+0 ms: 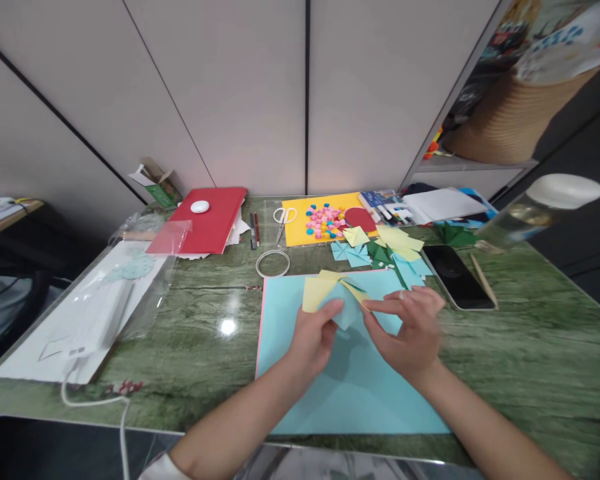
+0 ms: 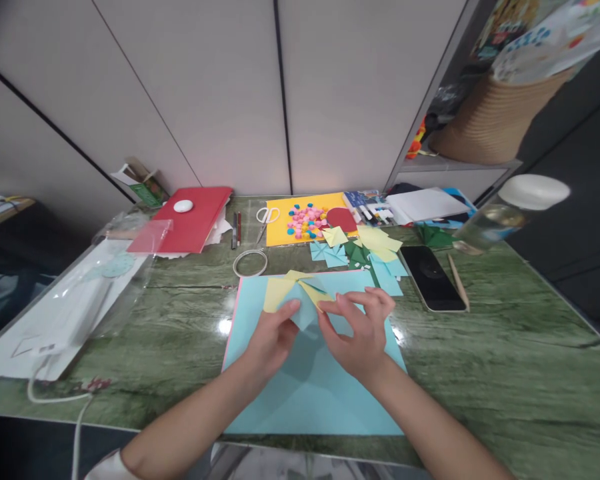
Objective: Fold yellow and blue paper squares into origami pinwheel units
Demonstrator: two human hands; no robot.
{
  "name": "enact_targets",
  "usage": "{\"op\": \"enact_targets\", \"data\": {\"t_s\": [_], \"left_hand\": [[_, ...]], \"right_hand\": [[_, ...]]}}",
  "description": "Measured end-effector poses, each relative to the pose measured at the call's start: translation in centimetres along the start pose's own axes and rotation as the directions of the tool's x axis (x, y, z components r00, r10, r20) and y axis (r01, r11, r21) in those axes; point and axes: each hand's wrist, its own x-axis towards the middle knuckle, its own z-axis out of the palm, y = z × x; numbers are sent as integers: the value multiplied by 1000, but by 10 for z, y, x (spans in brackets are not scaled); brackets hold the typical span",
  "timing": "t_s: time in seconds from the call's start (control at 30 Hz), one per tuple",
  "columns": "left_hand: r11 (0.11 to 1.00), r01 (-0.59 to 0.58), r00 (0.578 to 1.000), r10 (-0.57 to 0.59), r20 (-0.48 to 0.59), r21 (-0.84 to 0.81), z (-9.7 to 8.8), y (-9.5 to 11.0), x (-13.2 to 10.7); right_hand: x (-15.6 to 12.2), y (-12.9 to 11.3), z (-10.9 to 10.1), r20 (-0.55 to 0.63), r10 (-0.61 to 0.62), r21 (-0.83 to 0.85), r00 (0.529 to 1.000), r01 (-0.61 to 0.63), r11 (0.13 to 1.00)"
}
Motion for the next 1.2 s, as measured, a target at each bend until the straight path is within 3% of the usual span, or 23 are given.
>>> {"op": "enact_targets", "data": {"t_s": [0.13, 0.2, 0.27, 0.33, 0.4, 0.47, 0.5, 0.53, 0.6, 0.67, 0.73, 0.77, 0.83, 0.97, 1.1, 1.2], "left_hand": [[1000, 1, 994, -2, -108, -10, -6, -1, 4], [1000, -25, 990, 24, -138, -9, -8, -1, 6], [999, -34, 992, 32, -124, -13, -9, 0, 6], [999, -25, 992, 22, -121, -23, -9, 1, 7], [999, -9, 989, 4, -146, -34, -9, 2, 7], [999, 10, 988, -18, -154, -49, -9, 2, 7], [998, 17, 989, -25, -145, -58, -9, 3, 7], [997, 22, 990, -31, -135, -68, -9, 3, 7], [996, 31, 991, -42, -128, -87, -8, 4, 7], [994, 44, 988, -59, -140, -104, -8, 4, 7], [992, 63, 985, -80, -156, -112, -7, 3, 6], [991, 71, 984, -88, -156, -111, -7, 3, 6], [992, 80, 987, -93, -134, -100, -6, 3, 4], [993, 72, 996, -77, -52, -89, -3, 2, 0], [996, 64, 998, -65, -14, -66, -1, -1, -2], [1000, 27, 999, -27, -46, -8, 0, -3, -3]], "right_hand": [[-2, -3, 0, 4, 28, 38, 1000, -29, 999], [-4, -7, -3, 25, -10, 169, 1000, 6, 986], [-5, -12, -5, 148, -75, 374, 986, 14, 927], [-5, -18, -5, 344, -20, 471, 939, -154, 869], [-5, -21, -3, 506, 164, 427, 847, -411, 805], [-6, -20, -1, 567, 324, 380, 758, -589, 713], [-6, -19, 0, 563, 368, 379, 740, -628, 680], [-7, -17, 1, 544, 386, 388, 745, -631, 671], [-9, -11, 2, 446, 355, 418, 821, -542, 729], [-11, -6, 3, 277, 243, 424, 930, -345, 837], [-11, -2, 5, 104, 162, 366, 981, -189, 911], [-10, -1, 6, 44, 171, 329, 984, -176, 928], [-8, 0, 9, 9, 274, 297, 962, -264, 918], [-5, -2, 15, 187, 434, 318, 881, -473, 822], [-5, -5, 16, 279, 436, 292, 856, -508, 810], [-6, -6, 15, 299, 438, 270, 848, -515, 813]]}}
